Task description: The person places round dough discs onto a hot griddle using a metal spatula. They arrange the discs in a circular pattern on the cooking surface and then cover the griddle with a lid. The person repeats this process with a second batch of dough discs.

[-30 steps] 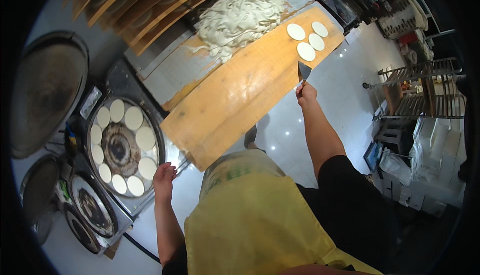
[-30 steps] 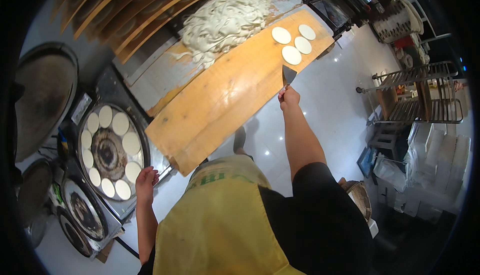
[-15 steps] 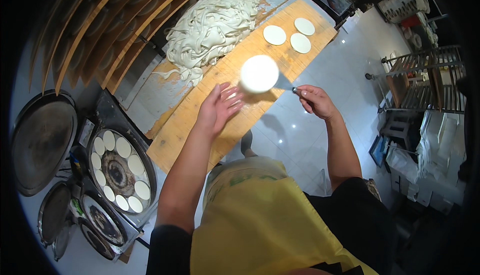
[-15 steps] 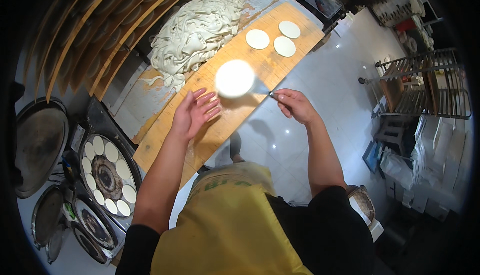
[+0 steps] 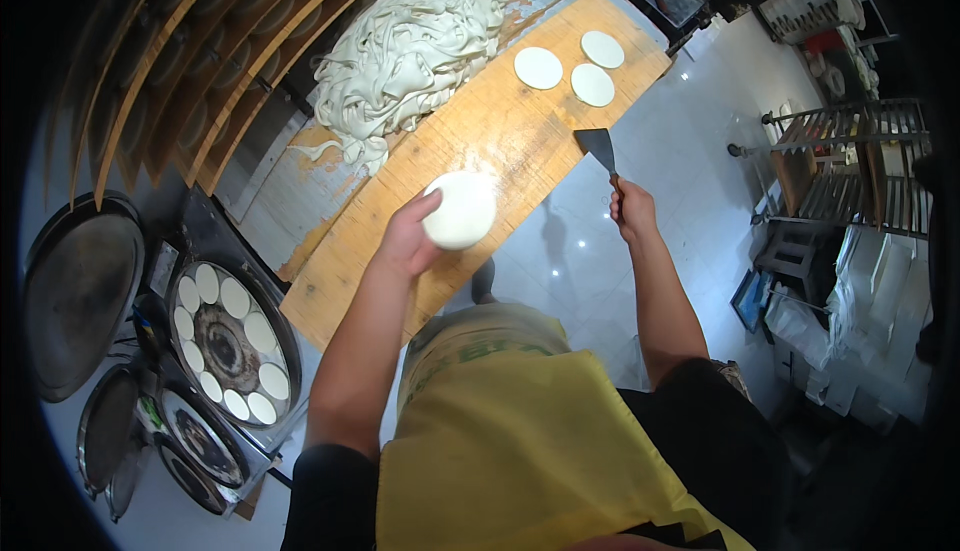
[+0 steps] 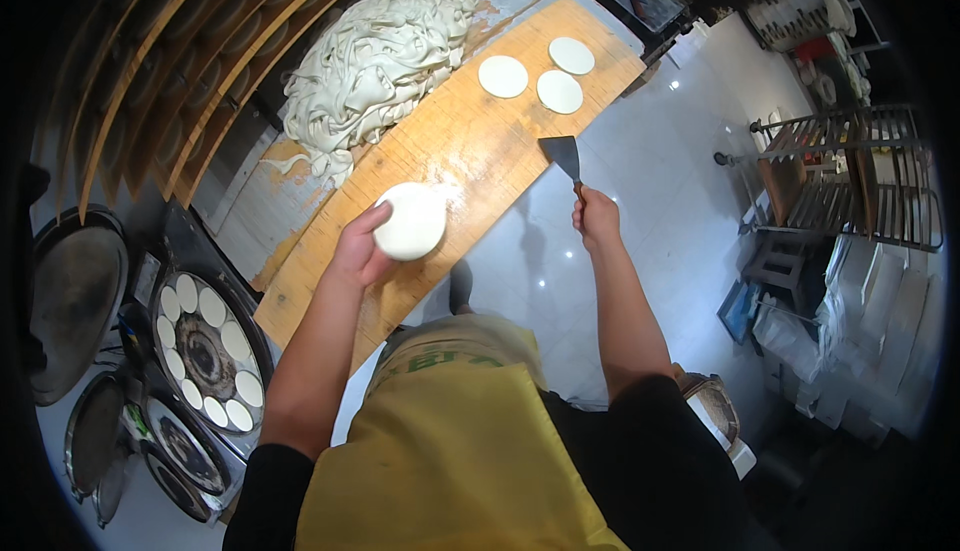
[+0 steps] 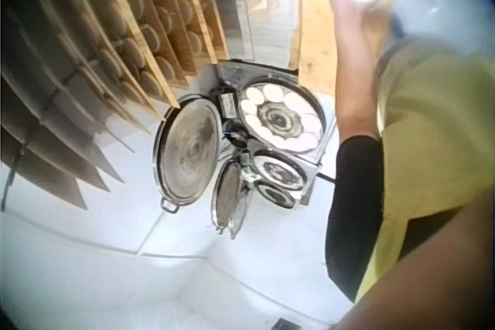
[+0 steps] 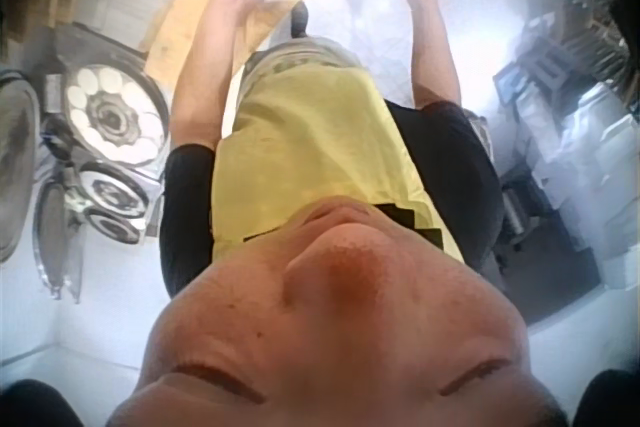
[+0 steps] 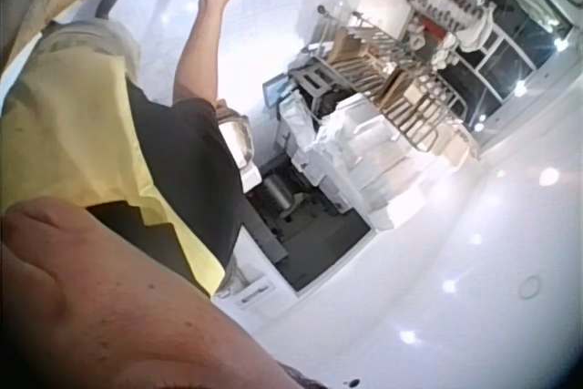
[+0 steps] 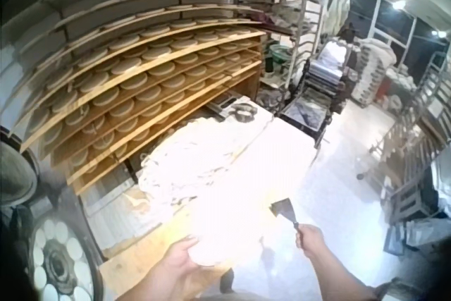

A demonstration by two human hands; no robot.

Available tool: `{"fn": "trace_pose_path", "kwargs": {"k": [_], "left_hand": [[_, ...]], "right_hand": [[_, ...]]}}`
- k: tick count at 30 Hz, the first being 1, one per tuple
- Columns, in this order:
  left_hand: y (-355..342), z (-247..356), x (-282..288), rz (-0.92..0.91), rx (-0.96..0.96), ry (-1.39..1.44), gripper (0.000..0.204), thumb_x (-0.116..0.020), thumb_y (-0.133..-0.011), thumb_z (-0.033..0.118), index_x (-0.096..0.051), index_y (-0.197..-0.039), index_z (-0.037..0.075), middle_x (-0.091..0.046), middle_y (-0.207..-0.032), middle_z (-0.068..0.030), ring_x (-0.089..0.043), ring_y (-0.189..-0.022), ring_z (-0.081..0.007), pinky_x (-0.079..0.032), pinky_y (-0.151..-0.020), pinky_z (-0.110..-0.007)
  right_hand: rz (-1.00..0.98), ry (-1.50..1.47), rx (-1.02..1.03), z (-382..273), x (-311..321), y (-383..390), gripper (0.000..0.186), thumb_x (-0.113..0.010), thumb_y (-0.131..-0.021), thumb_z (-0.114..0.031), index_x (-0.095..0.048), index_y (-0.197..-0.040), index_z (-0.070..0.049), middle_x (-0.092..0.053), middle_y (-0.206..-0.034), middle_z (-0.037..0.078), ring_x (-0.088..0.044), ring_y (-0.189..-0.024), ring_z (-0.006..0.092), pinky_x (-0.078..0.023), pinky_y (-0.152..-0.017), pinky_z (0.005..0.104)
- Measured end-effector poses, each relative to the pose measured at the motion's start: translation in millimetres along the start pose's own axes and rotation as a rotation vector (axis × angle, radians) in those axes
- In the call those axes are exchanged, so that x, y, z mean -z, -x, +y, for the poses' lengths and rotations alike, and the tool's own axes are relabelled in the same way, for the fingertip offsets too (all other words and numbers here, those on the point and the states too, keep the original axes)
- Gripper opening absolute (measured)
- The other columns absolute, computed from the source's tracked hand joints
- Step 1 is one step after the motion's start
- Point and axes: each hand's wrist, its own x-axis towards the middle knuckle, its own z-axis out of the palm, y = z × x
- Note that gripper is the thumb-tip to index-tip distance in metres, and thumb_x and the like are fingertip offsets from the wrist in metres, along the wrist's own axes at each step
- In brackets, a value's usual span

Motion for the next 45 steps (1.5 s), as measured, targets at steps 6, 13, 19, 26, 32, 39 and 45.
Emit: {"fn": "trace_pose_path", "kwargs": {"k": [6, 13, 19, 26, 32, 39, 45], "left_hand": [[106.3, 7.3, 58.6, 0.182, -0.037, -0.089, 0.051, -0.051, -0.098, 0.019, -0.042, -0.143, -0.003, -0.055, -0.138, -0.0192, -0.055, -0.127, -0.0337, -0.043, -0.110, -0.047], [270.7, 16.8, 140.2, 0.462, -0.324, 0.056, 0.050, -0.053, -0.094, 0.015, -0.045, -0.142, 0.000, -0.058, -0.136, -0.0133, -0.057, -0.123, -0.0292, -0.044, -0.107, -0.045], [407.3, 65.7, 232.8, 0.710, -0.610, 0.083, 0.042, -0.051, -0.096, 0.016, -0.052, -0.133, -0.003, -0.061, -0.130, -0.0163, -0.059, -0.120, -0.0316, -0.044, -0.107, -0.045], [484.5, 136.2, 372.7, 0.868, -0.563, -0.200, 0.034, -0.055, -0.094, 0.008, -0.057, -0.128, 0.003, -0.065, -0.117, -0.0136, -0.065, -0.105, -0.0284, -0.055, -0.091, -0.043], [474.2, 152.7, 446.6, 0.766, -0.317, -0.460, 0.034, -0.063, -0.090, 0.008, -0.064, -0.124, 0.004, -0.069, -0.112, -0.0099, -0.067, -0.098, -0.0217, -0.053, -0.082, -0.034], [473.6, 163.9, 474.4, 0.705, -0.232, -0.678, 0.033, -0.070, -0.084, 0.010, -0.069, -0.116, 0.004, -0.072, -0.103, -0.0085, -0.068, -0.090, -0.0197, -0.054, -0.078, -0.035], [481.9, 174.5, 457.0, 0.873, -0.392, -1.228, 0.029, -0.067, -0.088, 0.014, -0.068, -0.115, 0.003, -0.070, -0.106, -0.0095, -0.067, -0.095, -0.0202, -0.053, -0.083, -0.033]], "right_hand": [[0.006, -0.089, 0.165, -7.7, -52.4, -126.7, 0.025, -0.055, -0.099, -0.021, -0.054, -0.077, -0.008, -0.050, -0.059, 0.002, -0.043, -0.044, 0.0132, -0.035, -0.040, 0.0281], [-0.179, -0.338, 0.185, -9.2, -38.5, -122.7, 0.018, -0.055, -0.103, -0.024, -0.061, -0.111, -0.009, -0.044, -0.070, -0.005, -0.039, -0.057, 0.0053, -0.032, -0.048, 0.0204], [-0.294, -0.193, 0.275, 15.2, -75.6, 11.5, 0.029, -0.048, -0.106, -0.024, -0.060, -0.125, -0.005, -0.050, -0.076, -0.002, -0.043, -0.061, 0.0066, -0.036, -0.052, 0.0219], [-0.484, -0.114, 0.356, 58.3, -148.4, 177.1, 0.037, -0.045, -0.106, -0.024, -0.052, -0.135, -0.002, -0.052, -0.077, 0.000, -0.044, -0.059, 0.0075, -0.038, -0.051, 0.0214], [-0.451, -0.067, 0.322, 105.0, -195.6, 301.4, 0.038, -0.051, -0.103, -0.026, -0.053, -0.132, -0.001, -0.052, -0.075, 0.000, -0.044, -0.056, 0.0084, -0.037, -0.047, 0.0214], [-0.457, 0.181, 0.372, 126.5, -238.1, 392.0, 0.038, -0.055, -0.101, -0.025, -0.059, -0.128, 0.000, -0.048, -0.075, -0.003, -0.041, -0.058, 0.0050, -0.033, -0.049, 0.0205], [-0.565, 0.368, 0.385, 139.6, -312.6, 437.6, 0.037, -0.052, -0.101, -0.024, -0.059, -0.126, 0.003, -0.050, -0.074, -0.001, -0.043, -0.056, 0.0068, -0.033, -0.050, 0.0212]]}}
